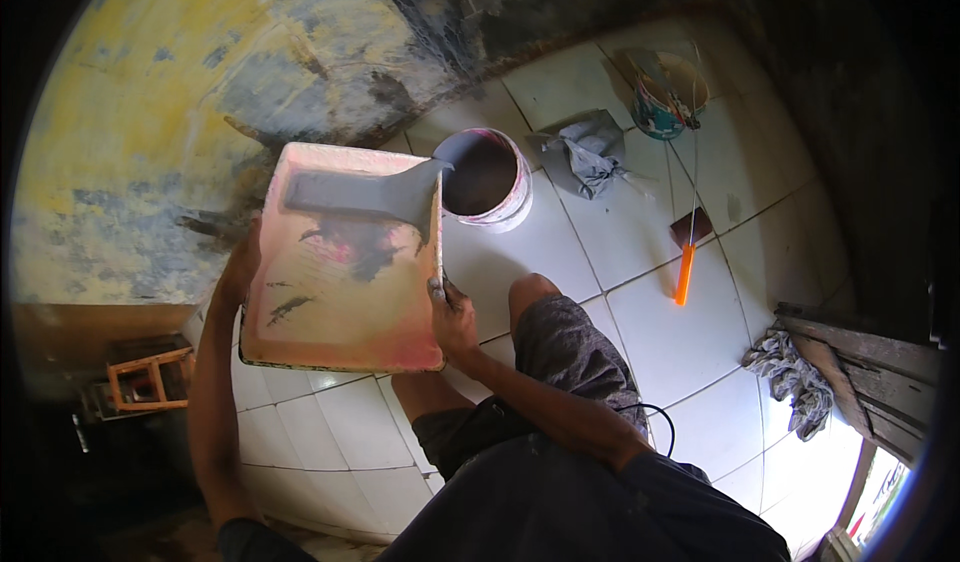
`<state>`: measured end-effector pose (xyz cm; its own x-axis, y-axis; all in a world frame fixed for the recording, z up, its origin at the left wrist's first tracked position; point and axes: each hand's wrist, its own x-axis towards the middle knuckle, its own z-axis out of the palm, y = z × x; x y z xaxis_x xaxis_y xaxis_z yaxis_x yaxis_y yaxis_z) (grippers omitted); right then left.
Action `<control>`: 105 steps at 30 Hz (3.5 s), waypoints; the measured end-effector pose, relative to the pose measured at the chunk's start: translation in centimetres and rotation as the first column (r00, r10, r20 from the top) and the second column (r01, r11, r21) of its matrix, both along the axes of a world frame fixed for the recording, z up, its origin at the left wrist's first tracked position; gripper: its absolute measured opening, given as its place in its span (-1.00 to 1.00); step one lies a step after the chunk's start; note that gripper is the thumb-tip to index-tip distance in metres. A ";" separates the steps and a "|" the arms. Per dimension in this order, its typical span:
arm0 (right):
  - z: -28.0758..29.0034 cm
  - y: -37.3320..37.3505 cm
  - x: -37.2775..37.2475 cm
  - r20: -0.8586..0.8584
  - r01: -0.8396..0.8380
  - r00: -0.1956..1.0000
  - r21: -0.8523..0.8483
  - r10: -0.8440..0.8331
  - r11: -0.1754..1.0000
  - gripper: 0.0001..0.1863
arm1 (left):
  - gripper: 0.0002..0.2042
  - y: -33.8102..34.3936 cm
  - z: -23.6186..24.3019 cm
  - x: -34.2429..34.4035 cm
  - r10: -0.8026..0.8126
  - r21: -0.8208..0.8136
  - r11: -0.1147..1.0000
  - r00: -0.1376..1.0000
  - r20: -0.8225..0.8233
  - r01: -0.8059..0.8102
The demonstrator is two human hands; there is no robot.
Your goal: The person prepares a paint tray by pouring grey liquid from a bucket and using a scraper to spread and mix it, then attaches a handle to a paint roller.
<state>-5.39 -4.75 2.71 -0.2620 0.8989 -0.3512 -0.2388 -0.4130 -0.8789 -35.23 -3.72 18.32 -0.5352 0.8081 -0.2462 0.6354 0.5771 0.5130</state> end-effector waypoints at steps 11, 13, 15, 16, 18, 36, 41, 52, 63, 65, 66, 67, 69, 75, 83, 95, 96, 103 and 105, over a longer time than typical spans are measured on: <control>-0.2 0.2 -0.1 -0.049 0.034 0.998 -0.068 -0.038 0.997 -0.64 | -0.40 2.9 3.7 0.2 -0.065 -0.181 0.982 0.992 -0.112 0.044; -1.7 0.5 0.1 -0.035 0.033 0.999 -0.038 -0.035 0.999 -0.59 | -0.47 4.2 4.1 2.9 0.068 -0.146 0.987 0.997 0.036 -0.062; -1.5 0.5 0.2 -0.036 -0.009 0.999 -0.073 0.006 0.997 -0.58 | -0.55 4.6 4.6 2.5 0.093 -0.149 0.985 0.994 0.064 -0.082; -1.4 0.5 0.2 -0.038 -0.031 0.999 -0.090 0.027 0.995 -0.58 | -0.58 4.8 4.9 2.3 0.106 -0.150 0.984 0.991 0.078 -0.093; -0.8 0.7 0.5 -0.021 -0.027 0.999 -0.096 0.025 0.995 -0.66 | -0.57 5.0 5.6 3.6 0.151 -0.149 0.981 0.976 0.157 -0.128; -2.6 2.7 2.8 -0.021 -0.168 0.986 -0.123 0.167 0.978 -0.67 | -0.52 11.3 9.6 13.7 -0.195 -0.042 0.975 0.934 0.300 0.217; -3.3 2.6 4.3 0.077 -0.371 0.924 -0.046 0.374 0.927 -0.52 | -0.43 14.2 8.6 15.8 -0.330 -0.024 0.941 0.931 0.155 0.337; -5.8 1.8 5.9 0.118 -0.355 0.934 0.172 0.338 0.919 -0.38 | -0.31 22.9 3.6 25.7 -0.376 -0.315 0.907 0.876 -0.302 0.281; -4.2 1.0 6.2 -0.256 -0.117 0.944 0.330 0.208 0.937 -0.61 | -0.34 24.7 2.7 31.7 -0.597 -0.473 0.790 0.661 -0.453 0.389; -5.2 1.1 6.0 -0.138 -0.245 0.941 0.355 0.310 0.902 -0.51 | -0.33 24.0 3.6 30.9 -0.538 -0.465 0.815 0.749 -0.387 0.345; -5.5 1.3 6.0 -0.090 -0.353 0.917 0.271 0.388 0.896 -0.34 | -0.36 24.1 4.1 30.0 -0.592 -0.522 0.776 0.695 -0.408 0.354; -6.3 0.8 5.8 -0.024 -0.290 0.947 0.373 0.321 0.881 -0.30 | -0.37 23.9 4.5 29.1 -0.567 -0.513 0.790 0.719 -0.401 0.337; -7.5 0.0 5.3 0.077 -0.175 0.984 0.574 0.159 0.800 -0.22 | -0.39 22.6 5.6 27.9 -0.517 -0.496 0.815 0.762 -0.390 0.299; -10.3 1.7 5.8 0.302 -0.145 0.952 0.584 -0.048 0.799 -0.39 | -0.45 18.3 7.5 23.8 -0.470 -0.433 0.833 0.853 -0.228 0.344; -9.6 30.9 20.5 0.624 -0.235 0.294 0.782 -0.724 0.578 -0.54 | -0.66 16.0 8.4 21.7 -0.362 -0.465 0.857 0.903 -0.234 0.223; -8.9 40.0 28.0 0.738 -0.584 -0.108 0.496 -0.667 0.643 -0.81 | -0.85 16.4 8.4 23.1 -0.649 -0.548 0.730 0.664 -0.371 0.408; -9.1 40.2 28.1 0.739 -0.585 -0.107 0.495 -0.666 0.643 -0.80 | -0.87 16.4 8.0 23.1 -0.593 -0.496 0.779 0.708 -0.384 0.384; -10.5 42.0 28.3 0.746 -0.728 -0.135 0.372 -0.652 0.576 -0.82 | -0.91 15.8 8.4 22.8 -0.726 -0.550 0.669 0.598 -0.340 0.500; -11.4 43.0 30.1 0.724 -0.744 -0.018 0.451 -0.689 0.493 -0.81 | -0.72 16.5 8.2 22.4 -0.730 -0.576 0.656 0.605 -0.318 0.489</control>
<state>24.69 38.26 -8.68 -0.4294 0.8104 0.3986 0.8986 0.4274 0.0992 -12.79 12.79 26.55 -0.0837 0.8731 -0.4802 0.9889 0.0133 -0.1482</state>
